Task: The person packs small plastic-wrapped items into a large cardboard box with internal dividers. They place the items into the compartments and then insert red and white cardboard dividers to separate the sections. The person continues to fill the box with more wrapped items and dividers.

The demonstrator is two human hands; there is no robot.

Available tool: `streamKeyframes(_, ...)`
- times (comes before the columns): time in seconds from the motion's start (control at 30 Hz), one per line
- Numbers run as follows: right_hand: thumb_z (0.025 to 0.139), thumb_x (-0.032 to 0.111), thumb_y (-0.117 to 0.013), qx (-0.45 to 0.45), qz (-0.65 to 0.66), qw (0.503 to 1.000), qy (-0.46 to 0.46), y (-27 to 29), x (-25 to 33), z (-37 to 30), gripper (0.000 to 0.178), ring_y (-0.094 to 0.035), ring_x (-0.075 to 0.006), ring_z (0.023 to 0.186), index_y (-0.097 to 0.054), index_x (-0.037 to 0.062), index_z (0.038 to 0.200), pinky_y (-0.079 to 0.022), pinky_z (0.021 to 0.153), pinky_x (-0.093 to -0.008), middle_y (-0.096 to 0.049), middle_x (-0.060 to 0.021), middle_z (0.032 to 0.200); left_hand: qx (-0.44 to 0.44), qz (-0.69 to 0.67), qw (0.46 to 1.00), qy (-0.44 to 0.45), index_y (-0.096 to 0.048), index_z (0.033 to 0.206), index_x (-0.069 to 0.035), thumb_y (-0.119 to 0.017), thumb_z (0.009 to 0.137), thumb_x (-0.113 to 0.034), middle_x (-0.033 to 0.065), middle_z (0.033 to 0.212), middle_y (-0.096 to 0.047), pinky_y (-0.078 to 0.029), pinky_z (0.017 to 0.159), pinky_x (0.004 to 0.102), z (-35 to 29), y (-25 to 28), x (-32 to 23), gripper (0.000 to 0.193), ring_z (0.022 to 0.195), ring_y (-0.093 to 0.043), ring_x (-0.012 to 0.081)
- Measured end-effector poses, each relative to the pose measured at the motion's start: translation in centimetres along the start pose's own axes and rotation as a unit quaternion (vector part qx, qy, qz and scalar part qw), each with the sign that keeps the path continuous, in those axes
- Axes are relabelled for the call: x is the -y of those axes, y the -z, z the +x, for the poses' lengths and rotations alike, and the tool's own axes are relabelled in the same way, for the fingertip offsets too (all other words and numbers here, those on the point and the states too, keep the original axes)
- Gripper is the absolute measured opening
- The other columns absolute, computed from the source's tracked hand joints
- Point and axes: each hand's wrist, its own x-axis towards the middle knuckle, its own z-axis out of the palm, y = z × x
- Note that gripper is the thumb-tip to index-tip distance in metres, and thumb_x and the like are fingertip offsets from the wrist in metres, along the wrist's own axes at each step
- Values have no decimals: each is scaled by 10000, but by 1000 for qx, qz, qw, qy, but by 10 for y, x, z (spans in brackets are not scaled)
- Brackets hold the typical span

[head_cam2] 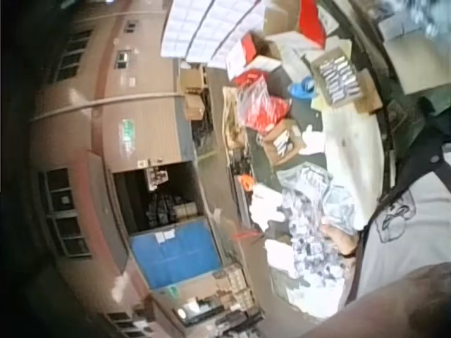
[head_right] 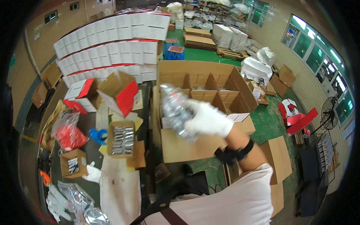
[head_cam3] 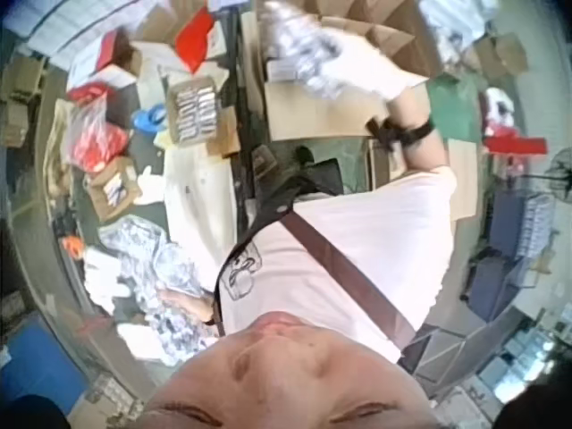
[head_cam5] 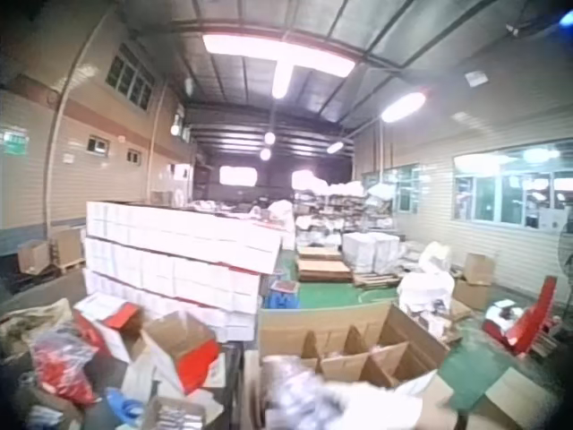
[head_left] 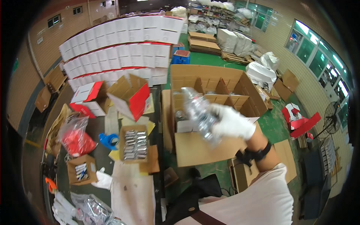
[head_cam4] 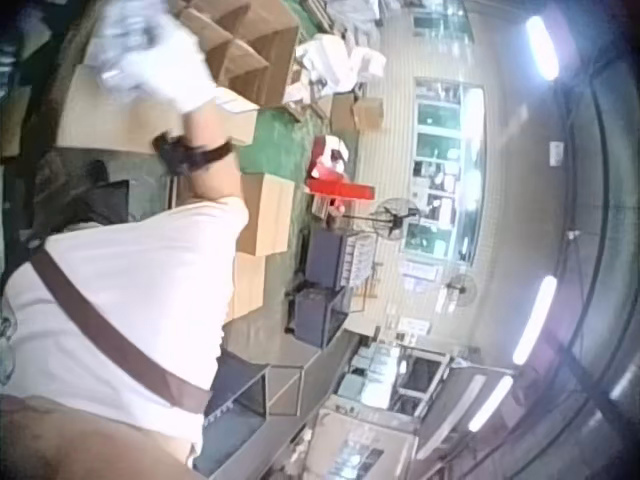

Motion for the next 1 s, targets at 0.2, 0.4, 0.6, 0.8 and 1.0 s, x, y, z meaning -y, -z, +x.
streamKeyframes(0.2, 674, 263, -682, 156, -143, 939, -269, 101, -201, 110, 449, -675, -215, 811, -635, 41, 1062, -600, 596, -370, -677, -109, 958, 113, 28, 993, 36, -496, 1227, 31, -679, 736, -421, 151, 1146, -576, -470, 876, 403, 44, -168, 38, 692, 1026, -579, 271)
streamKeyframes(0.4, 660, 412, -687, 324, -255, 891, -190, 8, -317, 174, 509, -678, -306, 802, -691, -20, 931, -536, 710, -390, -683, -214, 849, 158, 49, 986, 34, -485, 1239, 44, -686, 723, -421, 165, 1162, -569, -468, 890, 406, 47, -289, 47, 724, 1043, -577, 280)
streamKeyframes(0.6, 653, 436, -721, 315, -226, 904, -184, 28, -310, 160, 541, -672, -338, 846, -688, -29, 928, -530, 743, -401, -674, -235, 917, 281, 61, 957, 25, -474, 1252, 58, -694, 709, -420, 178, 1177, -562, -466, 903, 408, 56, -385, 43, 756, 1061, -576, 288)
streamKeyframes(0.8, 764, 500, -644, 224, -213, 944, -119, 83, -298, 173, 576, -638, -368, 953, -648, -16, 1018, -504, 840, -438, -653, -245, 1005, 436, 271, 855, 71, -525, 1205, 39, -639, 807, -348, 70, 1047, -605, -447, 816, 264, 93, -509, 64, 567, 968, -564, 128)
streamKeyframes(1.0, 950, 277, -517, -244, 363, 897, -67, 265, -249, 35, 391, -650, -237, 904, -466, 25, 1245, -559, 696, -337, -627, -153, 1048, 427, 392, 711, 397, -610, 1040, 16, -588, 867, -252, 80, 910, -638, -537, 648, 336, 131, -609, 139, 319, 794, -637, 176)
